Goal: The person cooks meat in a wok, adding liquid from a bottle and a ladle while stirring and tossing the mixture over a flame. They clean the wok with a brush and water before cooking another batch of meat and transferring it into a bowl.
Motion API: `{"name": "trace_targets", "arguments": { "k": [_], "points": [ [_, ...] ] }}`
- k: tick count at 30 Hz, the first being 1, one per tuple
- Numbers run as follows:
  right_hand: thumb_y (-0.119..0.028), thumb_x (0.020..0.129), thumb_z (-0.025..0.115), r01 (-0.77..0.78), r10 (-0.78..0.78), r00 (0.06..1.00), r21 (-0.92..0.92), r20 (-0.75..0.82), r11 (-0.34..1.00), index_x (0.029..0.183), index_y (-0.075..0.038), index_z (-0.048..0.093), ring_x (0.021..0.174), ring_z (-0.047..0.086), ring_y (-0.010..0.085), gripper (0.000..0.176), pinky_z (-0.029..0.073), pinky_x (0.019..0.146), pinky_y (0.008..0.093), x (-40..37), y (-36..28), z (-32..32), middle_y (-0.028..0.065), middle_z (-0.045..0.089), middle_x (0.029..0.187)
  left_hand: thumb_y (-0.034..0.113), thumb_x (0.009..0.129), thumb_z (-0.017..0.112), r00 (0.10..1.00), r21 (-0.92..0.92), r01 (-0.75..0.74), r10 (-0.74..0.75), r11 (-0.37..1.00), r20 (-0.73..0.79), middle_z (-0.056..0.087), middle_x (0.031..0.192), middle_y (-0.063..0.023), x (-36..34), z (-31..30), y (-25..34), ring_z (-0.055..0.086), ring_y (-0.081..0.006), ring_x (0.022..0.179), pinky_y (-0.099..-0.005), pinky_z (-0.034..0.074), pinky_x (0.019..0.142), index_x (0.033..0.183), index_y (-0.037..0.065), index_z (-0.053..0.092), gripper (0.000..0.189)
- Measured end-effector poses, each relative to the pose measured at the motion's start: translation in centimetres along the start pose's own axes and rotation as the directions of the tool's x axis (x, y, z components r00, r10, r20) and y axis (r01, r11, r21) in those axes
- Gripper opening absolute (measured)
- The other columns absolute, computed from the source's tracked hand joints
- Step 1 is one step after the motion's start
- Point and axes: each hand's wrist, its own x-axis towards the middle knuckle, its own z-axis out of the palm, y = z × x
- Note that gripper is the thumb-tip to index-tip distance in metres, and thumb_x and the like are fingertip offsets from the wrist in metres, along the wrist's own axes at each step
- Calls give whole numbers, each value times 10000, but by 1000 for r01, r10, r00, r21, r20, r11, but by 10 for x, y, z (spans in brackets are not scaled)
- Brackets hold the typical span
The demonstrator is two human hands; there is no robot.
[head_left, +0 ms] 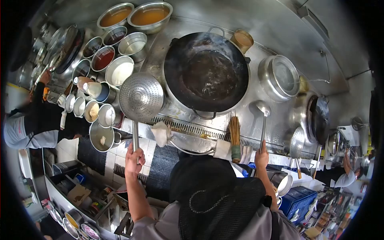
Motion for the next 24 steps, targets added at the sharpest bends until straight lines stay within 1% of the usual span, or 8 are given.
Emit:
{"name": "trace_targets", "arguments": {
  "k": [5, 8, 11, 13, 19, 21, 23, 24],
  "points": [
    [-297, 885, 660, 113, -105, 971, -25, 216, 993, 1498, -81, 364, 1084, 592, 455, 714, 504, 868, 495, 19, -37, 14, 331, 520, 1277, 58, 912, 578, 985, -177, 162, -150, 971, 81, 498, 731, -33, 35, -57, -12, 462, -122, 487, -251, 375, 422, 1170, 95, 487, 276],
    [-391, 888, 651, 111, -109, 920, 18, 377, 994, 1466, -24, 385, 1117, 567, 502, 735, 493, 914, 485, -7, -72, 43, 371, 504, 1297, 80, 906, 604, 984, 201, 177, -168, 963, -63, 559, 777, -57, 43, -60, -8, 563, -170, 600, -291, 473, 546, 1167, 54, 529, 273],
    [-446, 899, 623, -34, -58, 895, 199, 441, 979, 1456, -14, 394, 1132, 569, 502, 741, 472, 957, 480, -10, -83, 38, 374, 552, 1250, 92, 923, 622, 678, 927, -326, 637, -188, 367, 609, 1033, -126, 51, -46, -1, 612, -217, 919, -334, 529, 753, 1319, -15, 502, 427],
    [-414, 908, 635, -131, -93, 867, 405, 489, 905, 1425, 5, 459, 967, 670, 379, 687, 508, 872, 416, 0, -82, 14, 281, 673, 1043, 73, 919, 646, 849, 845, -346, 519, 408, 97, 615, 1131, -161, 61, -22, -22, 608, -245, 1046, -358, 534, 861, 1318, -33, 495, 439],
    [-239, 878, 733, -182, 53, 975, 638, 217, 748, 1467, 31, 390, 879, 673, 263, 733, 527, 717, 332, -24, -110, -97, 209, 688, 991, 143, 829, 767, 977, 807, -137, 212, 574, 15, 624, 1128, -203, 94, 24, -73, 617, -262, 1059, -362, 512, 889, 1270, -51, 487, 558],
    [-216, 866, 730, 173, -109, 982, 486, -156, 857, 1505, 23, 296, 906, 693, 360, 808, 541, 756, 373, -41, -104, -87, 270, 678, 994, 137, 806, 784, 992, 742, -65, 124, 667, -25, 623, 1125, -209, 101, 33, -77, 609, -268, 1061, -380, 494, 911, 1240, -50, 493, 555],
    [-194, 845, 736, 288, -234, 947, 259, -218, 922, 1526, 0, 233, 941, 680, 436, 868, 544, 800, 427, -66, -74, -30, 305, 670, 991, 117, 798, 776, 956, 952, -160, 283, 260, 83, 626, 1133, -192, 107, 36, -81, 609, -250, 1065, -379, 495, 912, 1235, -40, 476, 552],
    [-189, 833, 744, 315, -314, 949, 97, -24, 944, 1512, 5, 269, 942, 682, 424, 852, 541, 825, 435, -81, -44, 3, 299, 673, 997, 117, 794, 769, 984, 894, -119, 171, 432, 48, 601, 1199, -179, 97, 53, -67, 603, -250, 1100, -370, 498, 913, 1273, -16, 451, 590]
  ]
}}
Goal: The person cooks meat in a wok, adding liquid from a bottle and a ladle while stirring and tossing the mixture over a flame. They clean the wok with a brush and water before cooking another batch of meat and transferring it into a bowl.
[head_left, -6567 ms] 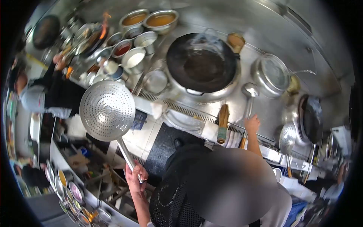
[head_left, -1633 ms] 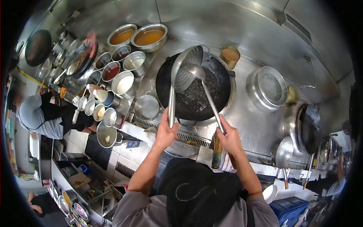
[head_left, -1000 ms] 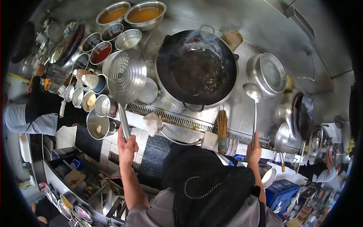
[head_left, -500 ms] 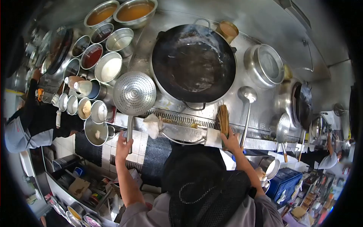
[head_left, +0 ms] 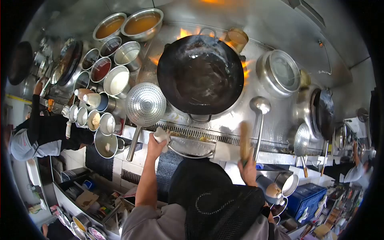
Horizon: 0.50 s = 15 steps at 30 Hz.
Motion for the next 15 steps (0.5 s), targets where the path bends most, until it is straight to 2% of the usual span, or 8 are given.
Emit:
{"name": "trace_targets", "arguments": {
  "k": [1, 2, 4, 5, 7, 11, 13, 15],
  "points": [
    [-184, 820, 752, 54, -19, 977, -158, 210, 986, 1499, 11, 304, 942, 684, 413, 836, 537, 849, 442, -2, 1, -1, 292, 675, 1003, 117, 794, 769, 1000, -2, -3, 3, 1000, -13, 601, 1199, -179, -3, 0, 8, 603, -250, 1100, -370, 498, 913, 1273, -16, 451, 590],
    [-184, 820, 752, 59, -26, 978, -153, 209, 986, 1499, 11, 304, 942, 684, 413, 836, 537, 849, 442, 2, 7, -1, 292, 675, 1003, 110, 806, 755, 999, -183, -43, 44, 982, 2, 591, 1219, -176, -6, 0, 14, 613, -266, 1092, -366, 502, 913, 1290, -8, 438, 590],
    [-188, 813, 755, -446, 307, 886, 450, 348, 774, 1481, 23, 355, 986, 682, 330, 806, 527, 881, 395, 22, 8, -26, 258, 689, 1024, 132, 902, 688, 983, -456, -177, 182, 872, -34, 582, 1252, -156, -17, 2, 37, 642, -311, 1071, -396, 528, 915, 1352, 38, 399, 543],
    [-188, 813, 755, -457, 313, 878, 444, 362, 771, 1481, 23, 355, 986, 682, 330, 806, 527, 881, 395, 34, -2, -49, 258, 689, 1024, 132, 902, 688, 985, -451, -163, 169, 877, -26, 582, 1252, -156, -26, 3, 53, 642, -311, 1071, -396, 528, 915, 1352, 38, 399, 543],
    [-221, 859, 729, -260, 124, 960, 629, 253, 732, 1505, -6, 351, 1074, 624, 216, 778, 480, 952, 337, 86, -25, -92, 189, 669, 1172, 237, 1009, 566, 993, -883, 62, 59, 464, 101, 601, 1220, -119, -32, 12, 80, 642, -308, 1088, -419, 548, 896, 1402, 109, 389, 450],
    [-367, 884, 722, 11, -229, 938, 639, 261, 769, 1516, -62, 363, 1134, 602, 222, 789, 454, 988, 338, 190, -66, -113, 184, 643, 1241, 480, 1038, 401, 930, -901, 335, 57, 276, 363, 559, 1347, -114, -9, 39, 92, 620, -323, 1153, -486, 547, 933, 1419, 113, 411, 530],
    [-421, 866, 728, -80, -213, 787, 439, 579, 895, 1493, -146, 434, 1107, 621, 229, 745, 480, 950, 334, 244, -96, -128, 183, 646, 1227, 500, 1029, 404, 880, -859, 462, 10, 218, 476, 563, 1342, -113, 2, 52, 108, 599, -319, 1186, -512, 520, 975, 1417, 91, 424, 563],
    [-439, 840, 751, 210, -219, 670, 102, 709, 972, 1449, -150, 498, 941, 669, 231, 720, 512, 899, 372, 307, -116, -133, 141, 684, 1160, 483, 1035, 407, 820, -812, 560, 32, 162, 572, 567, 1310, -106, 7, 63, 129, 584, -311, 1187, -526, 497, 1012, 1386, 81, 439, 535]
  ]
}}
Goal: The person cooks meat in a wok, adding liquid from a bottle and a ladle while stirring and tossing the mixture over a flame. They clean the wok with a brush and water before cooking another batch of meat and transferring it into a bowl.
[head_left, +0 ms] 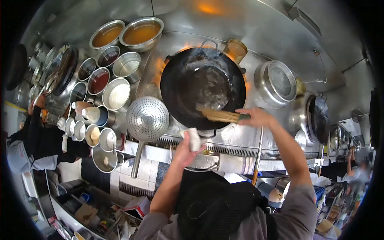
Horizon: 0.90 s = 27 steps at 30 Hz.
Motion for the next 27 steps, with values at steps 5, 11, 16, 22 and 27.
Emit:
{"name": "trace_targets", "arguments": {
  "k": [5, 11, 16, 22, 27],
  "points": [
    [-489, 832, 695, -114, 113, 921, 20, -373, 993, 1388, -144, 551, 914, 692, 372, 670, 553, 830, 466, 141, 3, -1, 216, 713, 983, 233, 955, 633, 989, 108, -127, 134, 986, -56, 606, 1044, -74, 54, 1, -26, 636, -224, 937, -444, 563, 853, 1167, 49, 530, 300],
    [-428, 894, 634, -83, 76, 949, -10, -306, 996, 1392, -208, 499, 931, 664, 461, 562, 527, 852, 536, 89, -72, 86, 270, 690, 976, -31, 784, 650, 962, 348, -174, 235, 921, -141, 632, 957, -85, 71, -3, -34, 644, -187, 833, -338, 539, 694, 1058, 1, 575, 286],
    [-422, 892, 642, -301, 102, 871, -358, -480, 884, 1353, -203, 534, 925, 683, 419, 522, 547, 799, 507, 82, 23, 20, 244, 704, 967, -12, 781, 684, 959, 491, -92, 209, 867, -191, 653, 963, -104, 68, -1, -27, 649, -176, 841, -323, 528, 691, 1037, -52, 604, 271],
    [-408, 890, 640, -35, 171, 796, 237, -581, 971, 1366, -118, 550, 1041, 648, 435, 565, 520, 916, 490, 190, -80, 59, 264, 677, 1091, 4, 790, 657, 995, 494, 38, 14, 869, -101, 632, 829, -64, 70, -14, -19, 606, -143, 689, -318, 471, 567, 880, -33, 622, 103],
    [-387, 890, 636, 130, -1, 892, 255, -451, 958, 1383, -124, 521, 998, 633, 475, 570, 508, 896, 521, 131, -98, 103, 295, 663, 1043, -7, 787, 635, 989, 425, -71, 119, 902, -88, 628, 816, -54, 67, -9, -24, 589, -135, 662, -313, 461, 543, 893, 5, 622, 107]
  ]
}}
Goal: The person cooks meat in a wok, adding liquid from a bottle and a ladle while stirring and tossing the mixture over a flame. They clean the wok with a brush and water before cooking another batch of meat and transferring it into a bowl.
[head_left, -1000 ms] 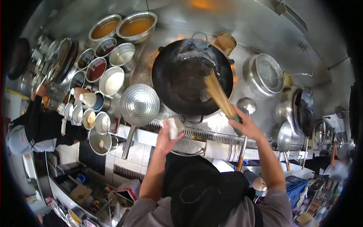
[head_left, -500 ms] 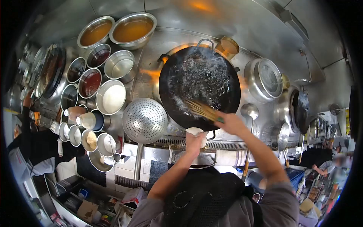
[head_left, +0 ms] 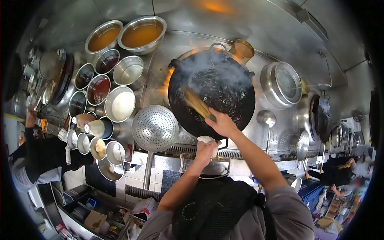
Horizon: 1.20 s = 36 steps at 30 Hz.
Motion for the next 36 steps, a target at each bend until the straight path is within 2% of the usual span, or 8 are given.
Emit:
{"name": "trace_targets", "arguments": {
  "k": [4, 7, 12, 15, 21, 26, 31, 36],
  "points": [
    [-442, 874, 664, -24, 212, 943, -583, 256, 812, 1438, -257, 470, 864, 682, 391, 624, 546, 795, 509, -62, 35, -84, 200, 686, 908, -20, 805, 618, 999, -104, -47, 48, 993, 9, 649, 919, -103, -20, 11, 16, 667, -215, 784, -332, 532, 592, 1013, -6, 590, 210],
    [-408, 916, 622, -184, 233, 972, -740, -38, 646, 1471, -175, 341, 921, 693, 400, 664, 565, 775, 509, -24, 77, -126, 251, 657, 1040, -10, 815, 608, 997, -199, 11, 3, 980, 71, 652, 1034, -162, -21, 6, 22, 702, -307, 902, -386, 591, 678, 1081, -35, 558, 272],
    [-444, 892, 635, -168, 141, 961, -97, -237, 981, 1361, -197, 533, 960, 670, 425, 540, 536, 842, 513, 81, 43, -30, 225, 704, 950, 11, 808, 609, 986, -179, 135, -115, 975, 119, 656, 1012, -164, -8, -2, 22, 699, -303, 890, -396, 589, 686, 1074, -44, 575, 274],
    [-335, 899, 683, -292, 304, 950, 567, 77, 770, 1462, -113, 457, 470, 598, 189, 646, 500, 444, 303, 54, -19, 8, 106, 620, 632, 20, 809, 625, 977, -122, 181, -164, 976, 137, 651, 967, -142, -6, -10, 15, 687, -270, 817, -387, 589, 672, 1037, -25, 583, 237],
    [-505, 866, 654, -10, 41, 932, -87, 361, 996, 1423, -198, 522, 1080, 642, 399, 650, 492, 967, 455, -31, 21, -56, 226, 664, 1175, 82, 861, 665, 1000, -86, 11, -11, 996, -3, 608, 998, -71, -39, 14, 29, 637, -203, 851, -382, 597, 671, 1113, 43, 533, 287],
    [-445, 880, 659, -135, 319, 941, -730, 118, 670, 1392, -283, 539, 1033, 672, 359, 551, 541, 886, 454, -24, 62, -172, 193, 692, 1120, 63, 874, 655, 1000, -129, 3, -1, 992, 16, 619, 1035, -76, -43, 17, 37, 643, -200, 895, -371, 588, 662, 1137, 30, 531, 293],
    [-450, 862, 663, -162, 119, 971, -204, -208, 965, 1418, -207, 508, 944, 693, 391, 626, 552, 861, 476, 85, 78, -54, 235, 698, 1061, 53, 859, 666, 993, -95, -20, 31, 995, 113, 655, 998, -88, -20, 1, 20, 657, -209, 891, -356, 571, 661, 1106, -3, 578, 269],
    [-340, 906, 672, -281, 225, 958, 449, 175, 848, 1504, -100, 391, 494, 618, 203, 703, 528, 487, 340, 35, -24, 0, 178, 662, 719, 124, 904, 665, 995, -95, 32, -22, 995, 99, 639, 1056, -69, -28, 1, 28, 654, -205, 920, -400, 590, 741, 1153, 32, 561, 285]
  ]
}}
